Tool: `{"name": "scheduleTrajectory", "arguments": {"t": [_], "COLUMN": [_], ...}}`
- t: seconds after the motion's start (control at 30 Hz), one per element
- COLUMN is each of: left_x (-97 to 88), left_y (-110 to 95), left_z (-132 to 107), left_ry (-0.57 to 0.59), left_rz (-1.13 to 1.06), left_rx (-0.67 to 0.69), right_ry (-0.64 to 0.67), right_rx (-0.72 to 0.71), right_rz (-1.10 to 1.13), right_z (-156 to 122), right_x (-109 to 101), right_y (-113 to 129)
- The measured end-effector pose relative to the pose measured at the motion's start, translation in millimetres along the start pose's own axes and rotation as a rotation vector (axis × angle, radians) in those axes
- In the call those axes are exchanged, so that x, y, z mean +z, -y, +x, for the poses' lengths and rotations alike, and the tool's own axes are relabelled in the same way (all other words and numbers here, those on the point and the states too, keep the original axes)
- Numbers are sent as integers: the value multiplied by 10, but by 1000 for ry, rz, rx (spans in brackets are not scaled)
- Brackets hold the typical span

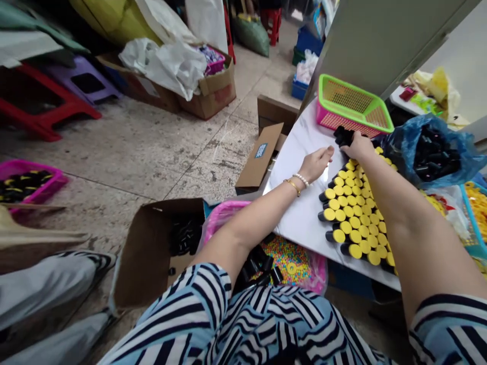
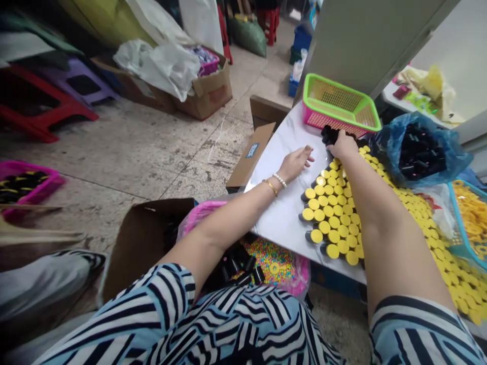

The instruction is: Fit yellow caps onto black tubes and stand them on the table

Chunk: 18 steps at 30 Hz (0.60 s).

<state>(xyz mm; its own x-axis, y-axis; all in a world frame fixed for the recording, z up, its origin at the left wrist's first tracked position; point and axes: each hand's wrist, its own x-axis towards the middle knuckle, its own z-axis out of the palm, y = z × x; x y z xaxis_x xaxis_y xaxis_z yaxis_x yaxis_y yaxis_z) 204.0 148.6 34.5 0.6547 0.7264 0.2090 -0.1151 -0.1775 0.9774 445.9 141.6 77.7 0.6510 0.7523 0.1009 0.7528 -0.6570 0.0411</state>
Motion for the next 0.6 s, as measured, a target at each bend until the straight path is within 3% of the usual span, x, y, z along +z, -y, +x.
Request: {"name": "scheduleTrajectory", "arguments": {"t": [0.17,0.43,0.6], "left_x": [-38,-68,-119], "left_y": [-19,33,-120], "left_z": [51,69,37], "left_ry": [-60,-142,-186], "left_rz": [17,47,50], "left_rx": [15,5,-7], "right_ry": [-36,10,-1], "right_rx": [-28,-42,-141], "right_rz": [2,4,16], "right_z": [88,-78,-377], "right_x": [80,-140,-477], "right_y": [94,615,688]}}
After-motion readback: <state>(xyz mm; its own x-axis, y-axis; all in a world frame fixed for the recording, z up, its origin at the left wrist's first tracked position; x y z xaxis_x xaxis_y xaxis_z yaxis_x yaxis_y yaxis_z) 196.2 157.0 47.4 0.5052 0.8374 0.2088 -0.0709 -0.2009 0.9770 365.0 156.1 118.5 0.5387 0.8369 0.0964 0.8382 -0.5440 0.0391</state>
